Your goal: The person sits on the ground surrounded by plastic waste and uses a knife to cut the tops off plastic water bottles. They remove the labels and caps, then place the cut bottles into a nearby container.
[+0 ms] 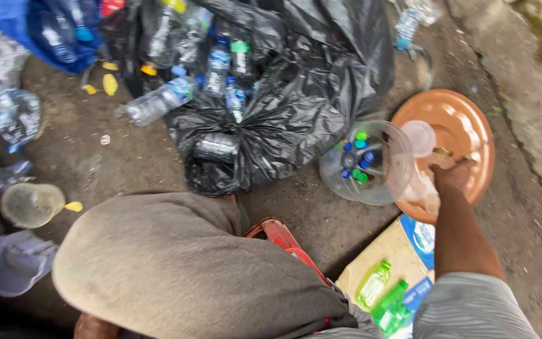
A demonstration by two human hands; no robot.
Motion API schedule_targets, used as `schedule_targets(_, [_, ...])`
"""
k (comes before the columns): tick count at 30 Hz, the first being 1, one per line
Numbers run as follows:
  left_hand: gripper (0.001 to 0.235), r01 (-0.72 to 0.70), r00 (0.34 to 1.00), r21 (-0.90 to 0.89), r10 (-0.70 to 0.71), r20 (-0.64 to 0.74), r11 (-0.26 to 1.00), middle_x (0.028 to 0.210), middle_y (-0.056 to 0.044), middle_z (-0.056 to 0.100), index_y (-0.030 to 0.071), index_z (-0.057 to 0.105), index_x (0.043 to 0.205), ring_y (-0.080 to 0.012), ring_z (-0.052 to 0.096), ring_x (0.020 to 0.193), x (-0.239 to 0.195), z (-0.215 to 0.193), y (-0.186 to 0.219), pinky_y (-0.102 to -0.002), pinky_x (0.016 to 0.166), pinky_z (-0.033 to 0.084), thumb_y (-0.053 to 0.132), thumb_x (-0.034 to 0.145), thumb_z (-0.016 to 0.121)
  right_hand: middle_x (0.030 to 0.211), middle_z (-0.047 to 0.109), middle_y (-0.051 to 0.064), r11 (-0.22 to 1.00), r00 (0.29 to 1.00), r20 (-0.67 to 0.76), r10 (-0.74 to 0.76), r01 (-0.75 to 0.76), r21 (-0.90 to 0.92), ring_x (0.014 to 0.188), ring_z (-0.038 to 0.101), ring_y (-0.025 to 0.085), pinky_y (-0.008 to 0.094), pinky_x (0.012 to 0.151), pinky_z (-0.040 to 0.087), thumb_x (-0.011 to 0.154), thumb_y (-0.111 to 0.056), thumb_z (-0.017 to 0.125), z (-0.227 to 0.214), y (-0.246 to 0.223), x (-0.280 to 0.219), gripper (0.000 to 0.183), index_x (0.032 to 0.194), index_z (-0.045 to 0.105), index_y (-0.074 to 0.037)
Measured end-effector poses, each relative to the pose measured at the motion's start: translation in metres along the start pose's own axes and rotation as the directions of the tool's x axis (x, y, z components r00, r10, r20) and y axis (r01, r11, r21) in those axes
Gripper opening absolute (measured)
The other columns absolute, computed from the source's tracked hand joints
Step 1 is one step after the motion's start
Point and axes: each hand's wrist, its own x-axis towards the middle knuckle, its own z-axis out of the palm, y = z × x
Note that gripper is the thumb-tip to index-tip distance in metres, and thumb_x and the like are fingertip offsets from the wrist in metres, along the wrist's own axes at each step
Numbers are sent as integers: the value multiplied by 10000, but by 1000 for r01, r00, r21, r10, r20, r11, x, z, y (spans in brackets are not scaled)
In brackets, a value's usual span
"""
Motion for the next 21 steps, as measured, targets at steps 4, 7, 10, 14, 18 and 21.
schedule_targets(4, [418,-20,999,357,34,-33,934,1151,20,796,235,762,1174,-208,668,1278,59,38,-45,-322,1039,581,343,770,777,1174,501,235,983,976,-171,-135,153,97,1089,553,426,525,940,436,935,-135,833,-3,-53,-10,581,1246,363,7])
schedule_targets(7, [281,-66,984,205,97,-149,977,988,-104,802,104,761,1034,-296,715,1162,48,18,-8,-413,949,598,244,789,756,1255,507,275,755,765,-304,-567,631,178,1011,507,365,462,909,438,891,110,664,-24,-175,-79,488,1290,384,92])
schedule_targets(10, [920,-46,994,112,57,-98,993,1399,-130,637,212,343,1606,-353,659,1203,39,-11,39,-443,971,554,249,787,760,1287,466,184,544,664,-208,-718,722,428,821,353,183,327,759,354,952,122,585,-16,-283,-142,364,1219,348,55])
schedule_targets(14, [638,-86,983,-66,74,-167,994,1328,-79,703,165,617,1375,-298,668,1218,32,-45,92,-408,1003,542,102,761,778,1272,551,187,417,500,-120,-857,812,409,929,491,233,345,835,447,901,21,681,36,-394,-201,408,1268,509,75])
schedule_targets(18, [574,-61,984,-80,46,-174,995,1294,-47,717,168,652,1306,-263,672,1211,27,-34,82,-387,1033,530,143,750,797,1046,598,93,404,370,164,-914,806,433,865,633,309,440,777,490,919,-114,698,123,-472,-222,398,1227,460,-29])
schedule_targets(21, [578,-68,975,-53,55,-214,996,1307,-62,709,152,650,1309,-271,668,1219,23,-25,75,-384,1034,530,172,750,798,986,652,135,468,396,256,-882,801,373,792,681,394,516,739,510,901,-162,722,203,-512,-227,408,1121,415,-10])
